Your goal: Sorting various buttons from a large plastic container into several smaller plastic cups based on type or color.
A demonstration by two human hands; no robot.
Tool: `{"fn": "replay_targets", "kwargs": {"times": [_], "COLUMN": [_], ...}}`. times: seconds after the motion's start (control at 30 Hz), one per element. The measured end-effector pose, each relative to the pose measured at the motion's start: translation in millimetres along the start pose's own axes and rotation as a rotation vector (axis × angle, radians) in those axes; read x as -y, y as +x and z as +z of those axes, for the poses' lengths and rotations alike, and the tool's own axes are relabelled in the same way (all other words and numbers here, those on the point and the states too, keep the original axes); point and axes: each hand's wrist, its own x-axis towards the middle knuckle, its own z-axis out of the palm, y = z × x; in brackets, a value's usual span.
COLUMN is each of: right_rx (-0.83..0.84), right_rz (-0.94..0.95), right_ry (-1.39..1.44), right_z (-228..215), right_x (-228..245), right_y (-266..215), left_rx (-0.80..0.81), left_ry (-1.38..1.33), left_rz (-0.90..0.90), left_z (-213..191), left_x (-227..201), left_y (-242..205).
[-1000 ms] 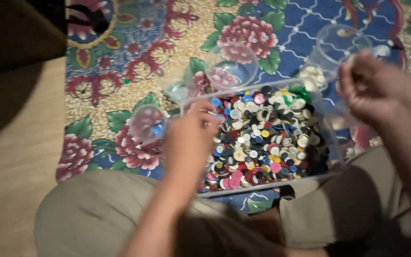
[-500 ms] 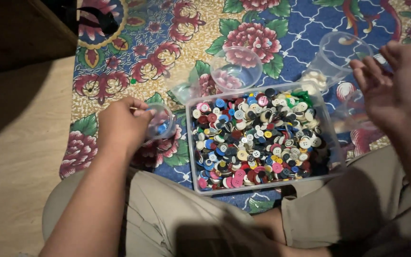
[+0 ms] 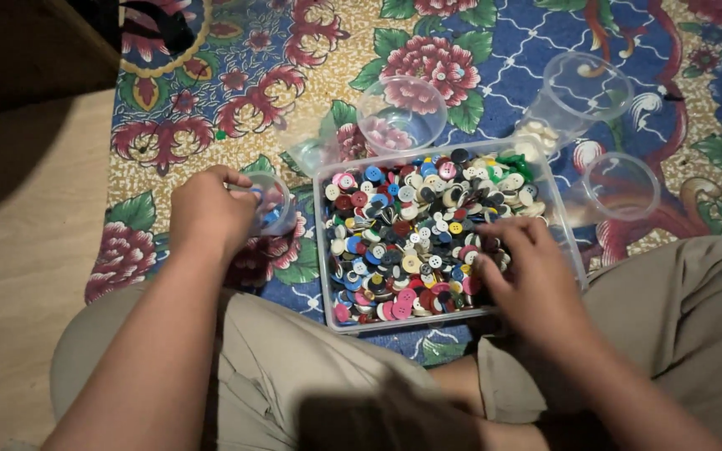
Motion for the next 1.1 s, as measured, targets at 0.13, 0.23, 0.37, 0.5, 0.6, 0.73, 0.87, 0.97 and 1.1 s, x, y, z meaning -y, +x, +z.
{"fn": "replay_targets", "kwargs": {"times": [0.13, 0.23, 0.37, 0.5, 0.6, 0.73, 0.87, 0.97, 1.1], "right_rx": [-0.024, -0.004, 0.024, 0.010, 0.006, -0.006, -0.071, -0.095, -0.092], "right_rz": [-0.023, -0.015, 0.019, -0.012, -0.023, -0.029, -0.096, -0.130, -0.135], "right_ry": [-0.045, -0.050, -0.080, -0.072, -0.065, -0.063, -0.074, -0.081, -0.096], "right_z": [-3, -7, -6, -6, -5, -2, 2, 3, 1], "right_x": [9, 13, 14, 11, 9, 6, 5, 5, 7], "right_y": [-8, -8, -9, -9, -12, -11, -9, -11, -11], "left_rx": [-0.030, -0.046, -0.073, -0.088, -0.092, -0.132, -0.082, -0.062, -0.074], "left_ry": [-0.037, -0.084, -0.096, -0.070, -0.051, -0.053, -0.069, -0.097, -0.181], "left_rz": [0.019, 0.000, 0.007, 0.043, 0.085, 0.103, 0.181, 0.308, 0.530], "left_z": [8, 3, 2, 9, 13, 7, -3, -12, -16], "left_x": [8, 4, 4, 9, 13, 11, -7, -22, -62], "left_y": [7, 5, -1, 3, 6, -1, -18, -35, -73]}}
